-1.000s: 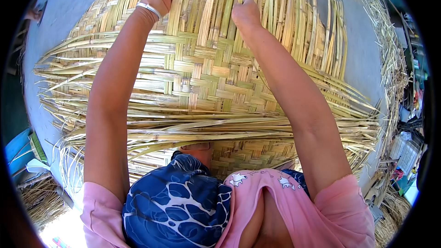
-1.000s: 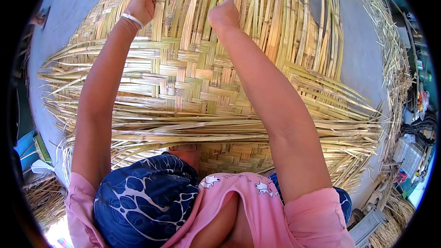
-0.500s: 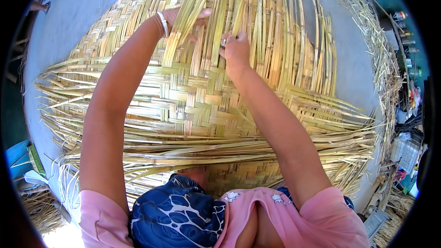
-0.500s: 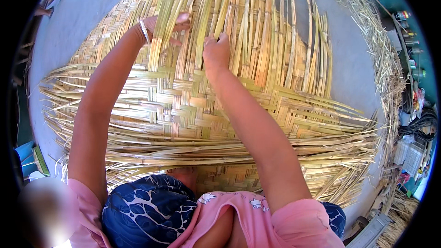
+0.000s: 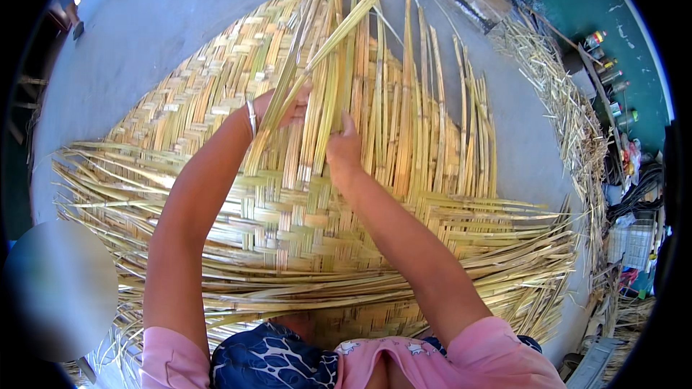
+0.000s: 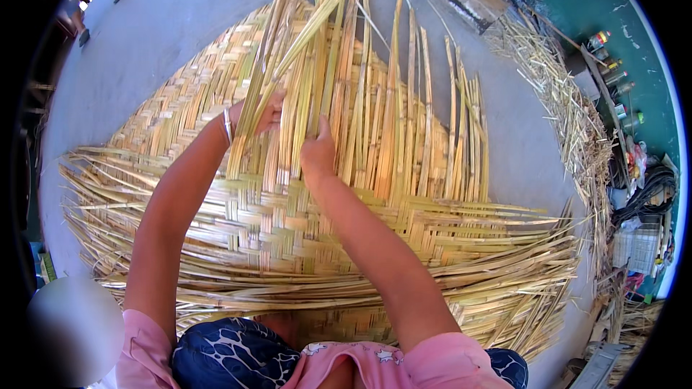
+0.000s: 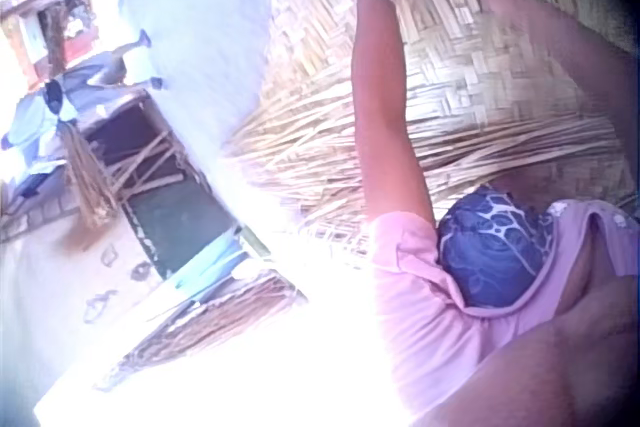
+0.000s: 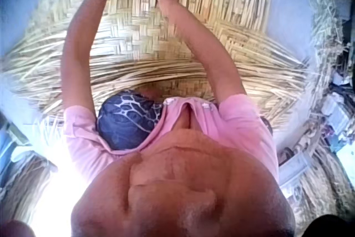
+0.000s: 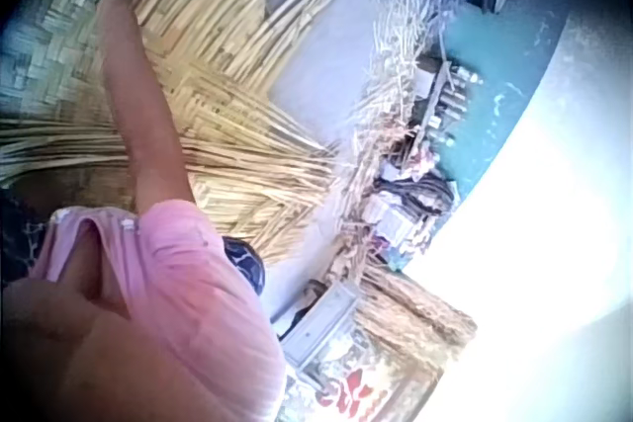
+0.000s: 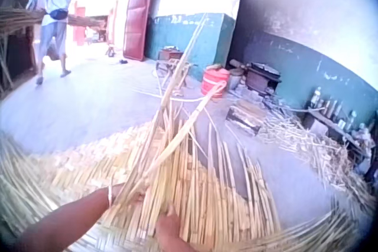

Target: The person weaves a large mat using dried palm leaves. They sit on the floor and interlace the leaves by hand, repeatedly adjusting the strands to maintain a tight pattern.

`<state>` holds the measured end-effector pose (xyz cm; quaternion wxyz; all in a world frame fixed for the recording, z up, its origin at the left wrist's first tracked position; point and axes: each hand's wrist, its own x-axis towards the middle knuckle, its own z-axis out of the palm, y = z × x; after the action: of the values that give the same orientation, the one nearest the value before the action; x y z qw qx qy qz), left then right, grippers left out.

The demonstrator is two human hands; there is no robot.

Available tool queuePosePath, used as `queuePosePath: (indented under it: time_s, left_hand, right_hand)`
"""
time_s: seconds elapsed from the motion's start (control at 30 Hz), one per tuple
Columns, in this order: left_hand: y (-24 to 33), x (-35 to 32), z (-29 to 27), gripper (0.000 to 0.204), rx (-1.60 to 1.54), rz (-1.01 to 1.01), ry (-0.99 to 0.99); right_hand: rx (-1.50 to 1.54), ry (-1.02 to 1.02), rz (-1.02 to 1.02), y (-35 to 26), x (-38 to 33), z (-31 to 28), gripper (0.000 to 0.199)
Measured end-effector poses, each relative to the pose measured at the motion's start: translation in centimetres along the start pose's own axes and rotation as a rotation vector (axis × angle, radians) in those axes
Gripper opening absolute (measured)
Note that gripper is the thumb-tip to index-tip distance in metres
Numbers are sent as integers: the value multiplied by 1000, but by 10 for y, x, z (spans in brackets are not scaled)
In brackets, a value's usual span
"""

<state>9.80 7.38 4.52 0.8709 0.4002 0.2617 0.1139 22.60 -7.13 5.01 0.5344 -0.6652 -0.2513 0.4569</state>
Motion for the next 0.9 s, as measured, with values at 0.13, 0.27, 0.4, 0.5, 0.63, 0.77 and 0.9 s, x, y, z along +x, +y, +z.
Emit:
queuePosePath:
  time_s: [0.13,0.27,0.4,0.5,0.63,0.77,0.9]
  left_hand:
    - [22,-23,32,50,-15,-94,-142]
    - [18,-22,22,50,-33,-71,-186]
    - [12,-17,16,45,55,-2,-139]
    - [9,-15,23,45,207,157,-16]
    - [22,-18,32,48,265,58,301]
    - [33,-40,-2,31,14,366,497]
    - [30,-67,-2,21,-219,641,481]
  right_hand:
    - [283,-31,118,-25,-18,4,53]
    - [158,0,76,-13,-12,7,51]
    - [-9,-108,23,7,0,1,52]
    - [-56,-301,58,-27,-13,-8,47]
    - [-204,-505,115,-39,-11,-16,39]
    - [-284,-557,168,-38,3,-23,30]
    - [-405,-527,49,-30,18,-31,31]
